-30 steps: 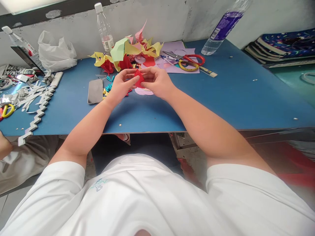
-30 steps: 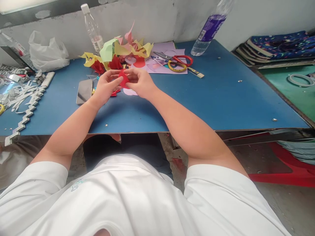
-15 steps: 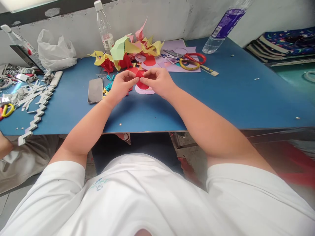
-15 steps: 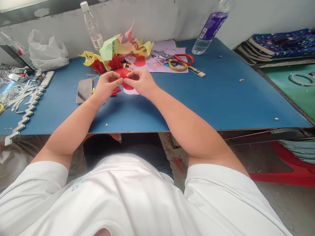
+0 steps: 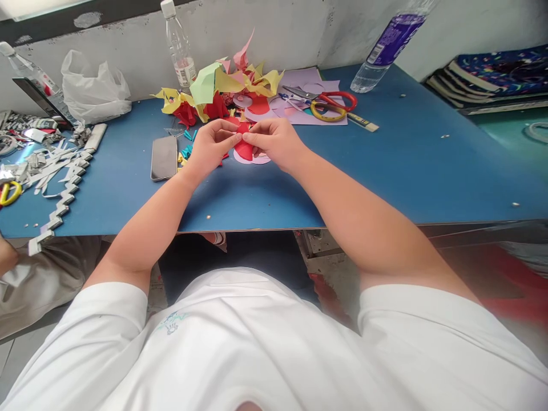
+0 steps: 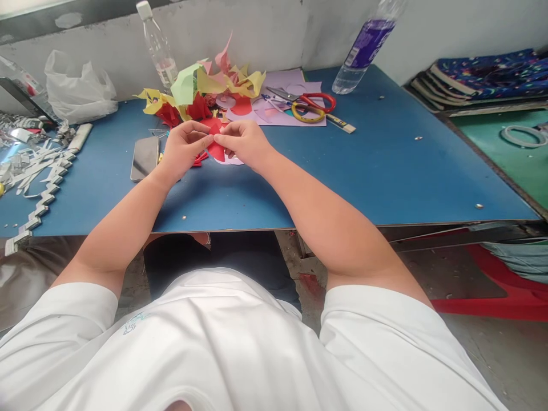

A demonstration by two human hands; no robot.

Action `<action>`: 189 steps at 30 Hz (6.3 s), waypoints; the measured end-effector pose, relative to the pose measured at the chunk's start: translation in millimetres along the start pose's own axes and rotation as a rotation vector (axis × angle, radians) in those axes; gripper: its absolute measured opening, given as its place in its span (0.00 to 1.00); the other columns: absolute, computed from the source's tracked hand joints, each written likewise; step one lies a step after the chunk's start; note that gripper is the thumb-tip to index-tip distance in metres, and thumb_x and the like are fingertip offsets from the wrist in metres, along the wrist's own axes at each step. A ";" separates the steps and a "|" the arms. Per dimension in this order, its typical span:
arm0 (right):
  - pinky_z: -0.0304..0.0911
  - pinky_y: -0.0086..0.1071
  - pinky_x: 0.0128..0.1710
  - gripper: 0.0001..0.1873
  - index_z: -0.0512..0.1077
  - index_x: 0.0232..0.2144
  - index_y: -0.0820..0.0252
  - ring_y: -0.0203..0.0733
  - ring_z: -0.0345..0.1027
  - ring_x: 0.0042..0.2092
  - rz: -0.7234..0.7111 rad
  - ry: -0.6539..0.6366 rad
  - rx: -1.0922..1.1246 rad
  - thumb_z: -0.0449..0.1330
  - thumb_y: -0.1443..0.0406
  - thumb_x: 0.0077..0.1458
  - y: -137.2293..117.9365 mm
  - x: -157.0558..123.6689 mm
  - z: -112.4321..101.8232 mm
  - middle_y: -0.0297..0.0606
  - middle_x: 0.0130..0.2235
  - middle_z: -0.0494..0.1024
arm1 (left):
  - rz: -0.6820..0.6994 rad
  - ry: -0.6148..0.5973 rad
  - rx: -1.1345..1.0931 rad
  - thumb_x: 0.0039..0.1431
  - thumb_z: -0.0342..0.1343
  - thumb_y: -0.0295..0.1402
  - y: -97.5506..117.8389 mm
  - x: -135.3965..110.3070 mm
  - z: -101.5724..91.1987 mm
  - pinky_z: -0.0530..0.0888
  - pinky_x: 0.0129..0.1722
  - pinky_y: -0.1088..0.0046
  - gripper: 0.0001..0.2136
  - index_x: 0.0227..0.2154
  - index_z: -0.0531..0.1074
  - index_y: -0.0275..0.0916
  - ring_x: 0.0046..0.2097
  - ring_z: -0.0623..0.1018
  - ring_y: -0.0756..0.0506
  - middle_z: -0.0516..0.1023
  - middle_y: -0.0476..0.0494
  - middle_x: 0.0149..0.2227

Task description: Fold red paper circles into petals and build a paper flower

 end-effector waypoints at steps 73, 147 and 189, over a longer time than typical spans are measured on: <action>0.67 0.42 0.23 0.40 0.68 0.29 0.46 0.47 0.67 0.26 0.051 0.069 0.043 0.97 0.51 0.55 -15.6 -8.6 1.7 0.28 0.22 0.67 | 0.204 -0.095 0.056 0.73 0.85 0.44 2.4 3.5 3.9 0.95 0.66 0.41 0.12 0.50 0.92 0.47 0.65 0.95 0.27 0.96 0.44 0.47; 0.72 0.43 0.31 0.42 0.73 0.29 0.49 0.44 0.67 0.31 -0.634 0.243 -0.015 0.77 0.25 0.74 -96.5 -93.0 27.3 0.33 0.30 0.72 | 0.323 -0.156 -0.261 0.57 0.95 0.57 74.3 -45.0 18.5 0.95 0.42 0.60 0.26 0.41 0.89 0.47 0.44 0.96 0.37 0.93 0.47 0.41; 0.69 0.46 0.29 0.33 0.83 0.35 0.47 0.47 0.67 0.30 -0.644 0.343 -0.013 0.81 0.31 0.74 -71.2 -74.9 16.9 0.35 0.31 0.80 | 0.239 -0.117 -0.232 0.56 0.95 0.57 58.0 -35.1 10.9 0.96 0.53 0.55 0.27 0.46 0.91 0.49 0.55 0.97 0.30 0.96 0.44 0.47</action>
Point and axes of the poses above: each hand's wrist, its own x-axis towards the middle knuckle, its own z-axis out of the palm, y = z × x, the point moved 5 cm from there along x, towards the middle knuckle
